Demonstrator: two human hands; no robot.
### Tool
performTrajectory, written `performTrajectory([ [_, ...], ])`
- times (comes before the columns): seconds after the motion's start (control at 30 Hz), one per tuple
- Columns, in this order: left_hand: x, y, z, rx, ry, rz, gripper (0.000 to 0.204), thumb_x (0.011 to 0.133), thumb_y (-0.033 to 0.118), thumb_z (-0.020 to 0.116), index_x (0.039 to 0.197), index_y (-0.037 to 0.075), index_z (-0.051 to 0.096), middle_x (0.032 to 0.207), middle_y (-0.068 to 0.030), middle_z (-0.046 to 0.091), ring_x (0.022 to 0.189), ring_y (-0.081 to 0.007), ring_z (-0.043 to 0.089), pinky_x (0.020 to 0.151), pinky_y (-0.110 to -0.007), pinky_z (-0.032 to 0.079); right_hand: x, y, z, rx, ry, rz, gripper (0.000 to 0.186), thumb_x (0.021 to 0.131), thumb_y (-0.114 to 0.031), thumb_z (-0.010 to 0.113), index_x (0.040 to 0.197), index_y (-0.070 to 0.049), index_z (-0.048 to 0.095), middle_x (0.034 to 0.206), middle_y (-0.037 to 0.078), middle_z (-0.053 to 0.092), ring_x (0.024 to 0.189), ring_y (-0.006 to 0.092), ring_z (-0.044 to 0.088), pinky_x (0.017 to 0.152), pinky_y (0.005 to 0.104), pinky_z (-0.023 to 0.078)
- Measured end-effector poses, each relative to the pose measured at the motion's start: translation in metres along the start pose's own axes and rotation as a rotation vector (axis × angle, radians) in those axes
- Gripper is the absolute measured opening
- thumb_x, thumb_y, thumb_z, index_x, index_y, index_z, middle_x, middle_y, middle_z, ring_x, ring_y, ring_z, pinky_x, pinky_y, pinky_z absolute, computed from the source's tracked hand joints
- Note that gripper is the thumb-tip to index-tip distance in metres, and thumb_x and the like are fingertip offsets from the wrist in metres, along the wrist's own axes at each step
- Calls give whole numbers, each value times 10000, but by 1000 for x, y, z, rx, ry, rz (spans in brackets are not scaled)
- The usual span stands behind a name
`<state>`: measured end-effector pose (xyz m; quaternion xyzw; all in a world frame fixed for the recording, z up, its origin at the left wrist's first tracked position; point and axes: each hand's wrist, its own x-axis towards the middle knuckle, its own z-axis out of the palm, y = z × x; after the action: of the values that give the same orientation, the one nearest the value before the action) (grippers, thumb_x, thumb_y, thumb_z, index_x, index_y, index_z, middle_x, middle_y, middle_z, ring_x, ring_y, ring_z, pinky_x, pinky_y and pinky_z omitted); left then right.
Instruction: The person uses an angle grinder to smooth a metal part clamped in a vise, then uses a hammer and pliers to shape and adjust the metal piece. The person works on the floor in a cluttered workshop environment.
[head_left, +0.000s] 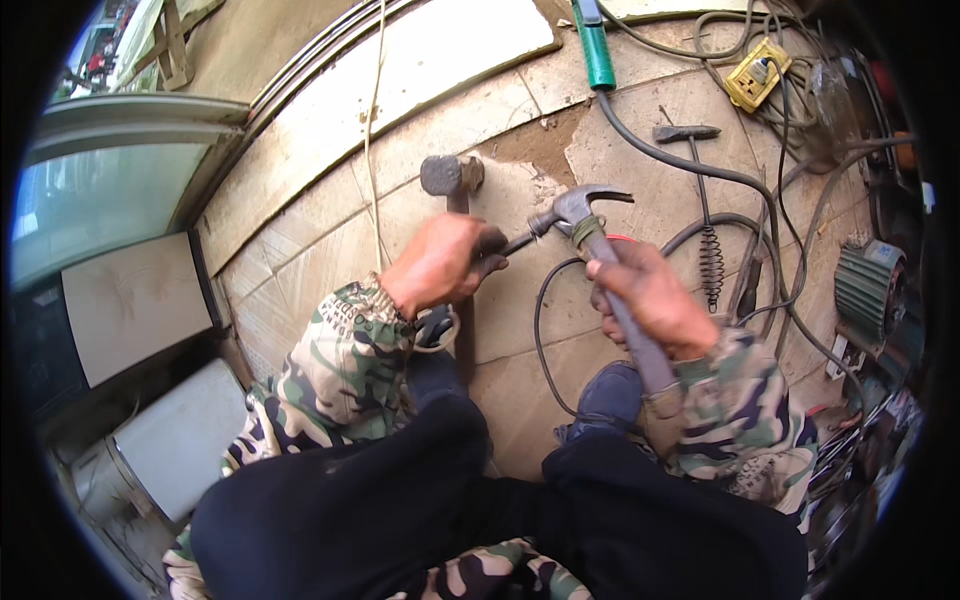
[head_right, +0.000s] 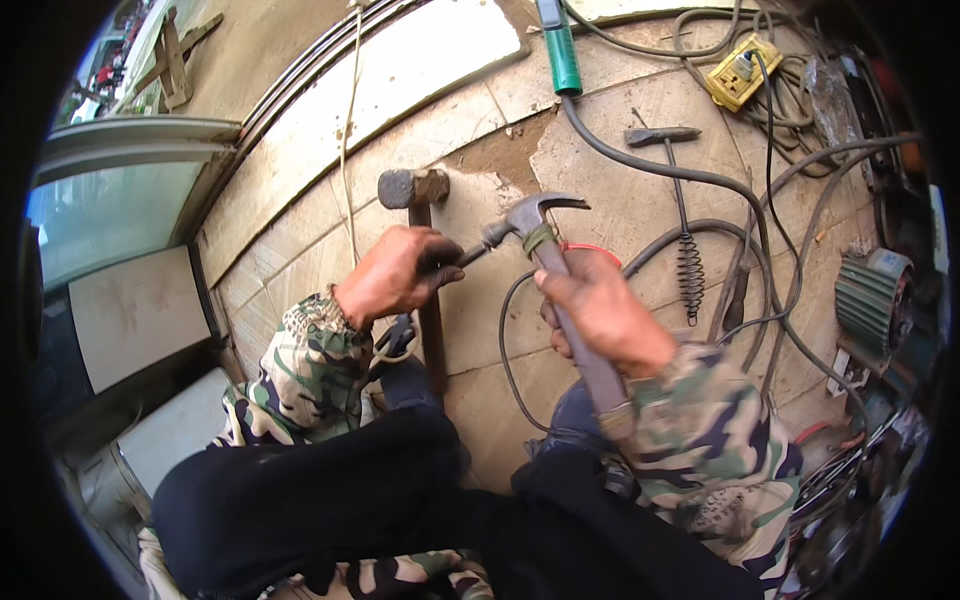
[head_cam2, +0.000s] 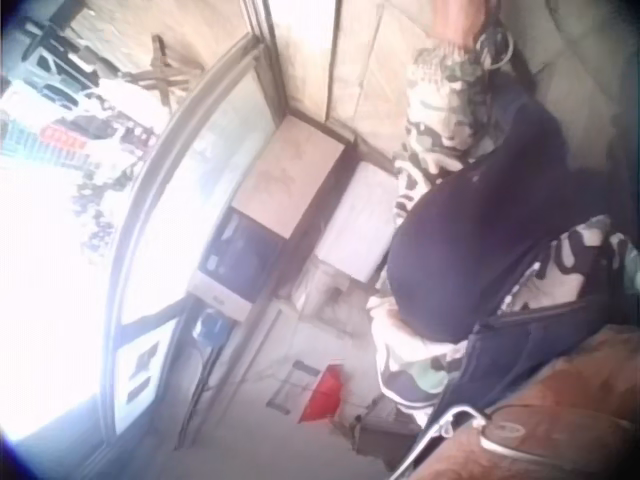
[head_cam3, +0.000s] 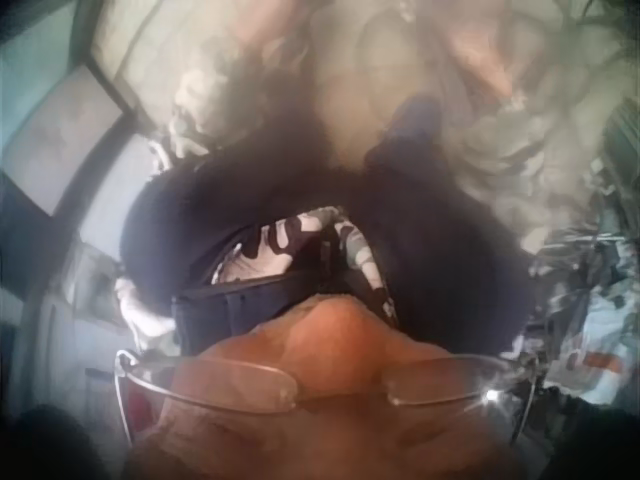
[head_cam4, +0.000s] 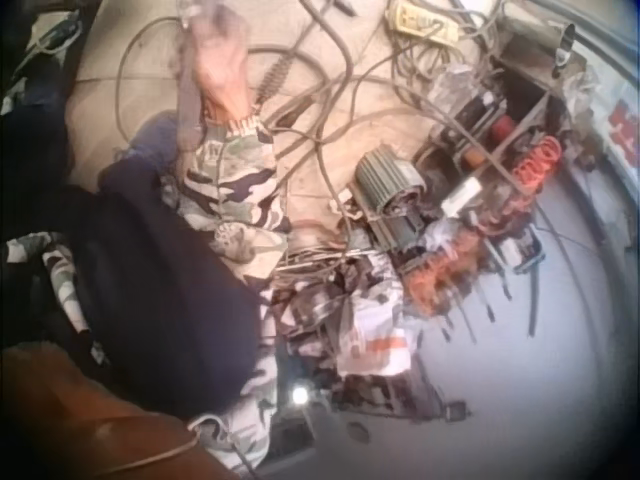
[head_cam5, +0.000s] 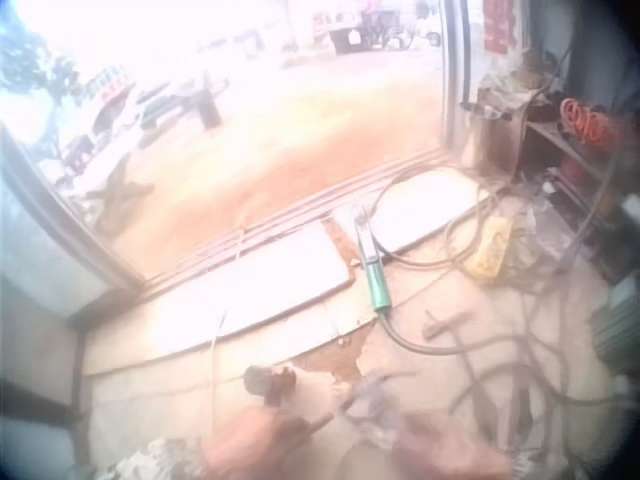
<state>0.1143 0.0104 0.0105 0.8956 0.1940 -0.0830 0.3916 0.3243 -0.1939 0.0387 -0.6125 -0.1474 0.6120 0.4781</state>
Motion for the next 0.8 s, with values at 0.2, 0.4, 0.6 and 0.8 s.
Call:
performTrajectory([
  [0.2,-35,14,-35,-182,235,-70,198,953,183,735,1039,5,742,907,-121,743,747,-208,697,641,-365,567,-9,-12,6,120,304,-25,301,1051,-343,563,993,-50,525,708,28,544,480,104,540,392,269,434],
  [0.4,-97,3,-70,-514,509,-333,208,1033,199,657,1062,-7,651,876,-37,643,758,-104,578,683,-270,503,-25,0,33,98,150,37,284,1049,-262,559,1124,12,569,731,35,534,502,112,527,459,265,439],
  [0.6,-169,-67,-24,-493,470,-667,216,941,186,664,1038,9,588,840,-29,599,713,-140,555,633,-312,486,-26,29,42,43,140,80,230,1033,-211,580,1067,13,544,756,51,532,527,123,539,469,274,442],
  [0.8,-164,-39,21,103,249,-561,728,662,402,942,1151,-4,586,1003,-177,633,953,-341,626,832,-444,528,-22,35,47,28,145,84,222,1027,-193,587,1073,20,548,759,55,532,528,131,543,466,278,443],
])
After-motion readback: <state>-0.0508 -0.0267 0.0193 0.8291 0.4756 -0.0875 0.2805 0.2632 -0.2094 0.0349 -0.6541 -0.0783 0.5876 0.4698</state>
